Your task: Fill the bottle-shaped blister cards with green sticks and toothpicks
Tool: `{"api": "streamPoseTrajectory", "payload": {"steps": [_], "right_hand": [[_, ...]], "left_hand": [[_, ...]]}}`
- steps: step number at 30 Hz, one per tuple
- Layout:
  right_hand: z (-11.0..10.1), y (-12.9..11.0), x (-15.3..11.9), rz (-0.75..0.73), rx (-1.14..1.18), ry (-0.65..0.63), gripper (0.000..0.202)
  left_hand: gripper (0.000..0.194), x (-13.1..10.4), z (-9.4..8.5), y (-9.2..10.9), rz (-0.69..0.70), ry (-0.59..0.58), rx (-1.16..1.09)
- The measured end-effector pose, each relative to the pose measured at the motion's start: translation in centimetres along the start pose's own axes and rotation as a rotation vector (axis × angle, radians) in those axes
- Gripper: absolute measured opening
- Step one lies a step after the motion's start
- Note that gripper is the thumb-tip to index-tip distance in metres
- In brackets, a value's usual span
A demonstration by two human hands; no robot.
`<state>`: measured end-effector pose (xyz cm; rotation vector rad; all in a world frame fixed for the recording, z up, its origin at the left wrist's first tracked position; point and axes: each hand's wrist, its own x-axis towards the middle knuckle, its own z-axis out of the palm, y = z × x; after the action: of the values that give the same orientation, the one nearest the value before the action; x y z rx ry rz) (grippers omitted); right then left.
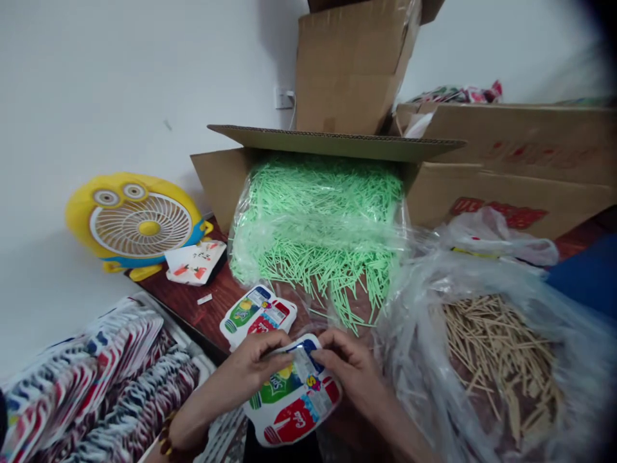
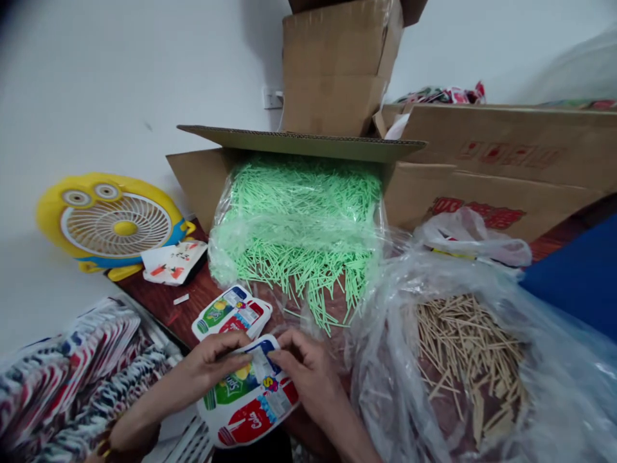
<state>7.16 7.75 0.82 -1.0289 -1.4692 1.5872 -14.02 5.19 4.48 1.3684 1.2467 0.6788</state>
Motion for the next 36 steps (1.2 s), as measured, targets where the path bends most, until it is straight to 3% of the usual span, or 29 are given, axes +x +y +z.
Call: {"api": "streamPoseTrajectory", "payload": {"steps": [5, 9, 13, 21, 24, 26, 29, 32, 36], "right_hand": [[0.4, 0.3, 0.4, 0.039, -0.008, 0.014, 0.017], [-0.3, 0.3, 0.5, -0.011, -0.21, 0.042, 0.014], [-1.2, 0.2, 0.9, -0.057, -0.428, 0.041, 0.016], [-3.3, -1.0, 2.3, -0.07, -0.543, -0.21, 0.026], [-6.3, -1.5, 5.4, -0.173, -0.761, -0.145, 0.028], [-9.3, -1.6, 8.1, -0.195, -1.145, 0.086, 0.028], [-14.3, -1.5, 11.4, -0.117, -1.358, 0.262, 0.032], [-17.8, -1.0, 12.8, -0.021, -1.525, 0.266, 0.037], [-19.6, -0.2, 13.3, 0.076, -1.678, 0.199, 0.035]], "left_hand": [[0.023, 1.2, 1.9, -0.9, 0.066, 0.086, 0.065], [0.029, 1.9, 2.9, -2.2, 0.064, 0.188, 0.151], [0.028, 2.5, 3.5, -3.7, 0.049, 0.175, 0.152], [0.034, 2.6, 4.4, -4.6, 0.059, 0.152, 0.145], [0.034, 2.4, 4.9, -5.5, 0.062, 0.193, 0.126], [0.034, 2.2, 5.2, -6.3, 0.08, 0.203, 0.136], [0.035, 2.1, 5.7, -7.3, 0.105, 0.201, 0.131], [0.035, 2.1, 5.8, -7.7, 0.099, 0.21, 0.109], [0.035, 2.2, 5.8, -7.5, 0.073, 0.224, 0.109]]}}
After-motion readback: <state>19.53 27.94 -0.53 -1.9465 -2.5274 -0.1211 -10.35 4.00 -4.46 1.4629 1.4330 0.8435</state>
